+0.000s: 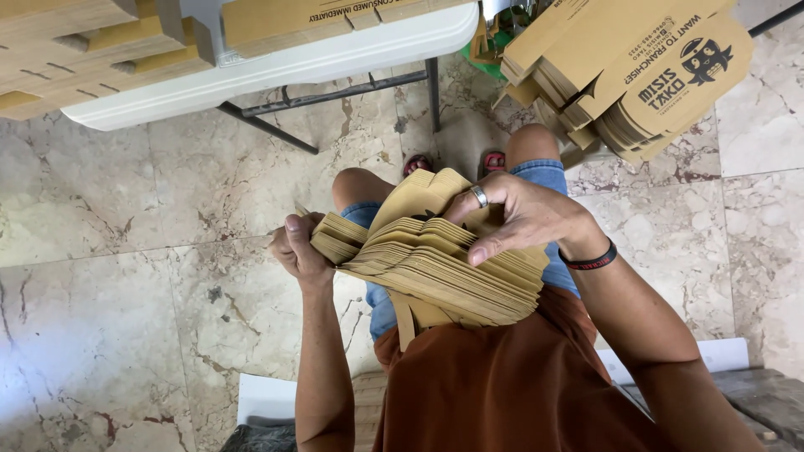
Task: Sorting and stacking flat-packed cardboard boxes from a table and the floor.
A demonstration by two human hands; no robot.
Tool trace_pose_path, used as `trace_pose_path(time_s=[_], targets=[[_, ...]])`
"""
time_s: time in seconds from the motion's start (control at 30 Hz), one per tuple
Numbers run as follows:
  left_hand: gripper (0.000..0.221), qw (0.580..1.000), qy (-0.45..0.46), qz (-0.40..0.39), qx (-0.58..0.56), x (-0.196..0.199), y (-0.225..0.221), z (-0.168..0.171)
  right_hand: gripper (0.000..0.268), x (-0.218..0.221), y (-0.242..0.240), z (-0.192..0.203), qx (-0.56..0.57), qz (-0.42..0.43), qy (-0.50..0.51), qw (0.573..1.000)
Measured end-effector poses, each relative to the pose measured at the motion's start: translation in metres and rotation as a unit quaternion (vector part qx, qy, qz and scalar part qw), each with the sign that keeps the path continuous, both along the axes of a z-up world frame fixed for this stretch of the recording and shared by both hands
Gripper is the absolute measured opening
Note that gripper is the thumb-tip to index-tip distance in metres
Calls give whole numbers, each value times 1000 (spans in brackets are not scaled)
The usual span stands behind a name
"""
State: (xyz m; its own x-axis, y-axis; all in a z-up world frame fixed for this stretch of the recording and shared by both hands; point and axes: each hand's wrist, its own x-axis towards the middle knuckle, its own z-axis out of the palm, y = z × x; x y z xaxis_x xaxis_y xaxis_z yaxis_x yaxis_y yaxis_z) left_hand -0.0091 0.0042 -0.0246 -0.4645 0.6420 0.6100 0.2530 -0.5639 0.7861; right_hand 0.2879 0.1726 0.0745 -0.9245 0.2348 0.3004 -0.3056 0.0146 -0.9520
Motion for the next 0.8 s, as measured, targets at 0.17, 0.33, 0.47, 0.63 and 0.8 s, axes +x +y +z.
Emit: trace_pose_path(time_s=[0.17,0.33,0.47,0.63,0.8], targets=[[69,1000,15,2,-14,5,-1,9,39,2,-4,-6,-21,-5,8,1000],[67,1000,22,7,-16,7,0,12,45,7,-3,-15,-12,-10,-1,1000],[69,1000,14,6,-25,7,1,12,50,10,-1,-18,-24,-16,3,1000],[68,1000,2,-9,-19,4,4,6,51,4,-8,45,37,-72,-34,996],[68,1000,2,-11,-20,5,5,2,47,6,-11,54,66,-75,-43,994]])
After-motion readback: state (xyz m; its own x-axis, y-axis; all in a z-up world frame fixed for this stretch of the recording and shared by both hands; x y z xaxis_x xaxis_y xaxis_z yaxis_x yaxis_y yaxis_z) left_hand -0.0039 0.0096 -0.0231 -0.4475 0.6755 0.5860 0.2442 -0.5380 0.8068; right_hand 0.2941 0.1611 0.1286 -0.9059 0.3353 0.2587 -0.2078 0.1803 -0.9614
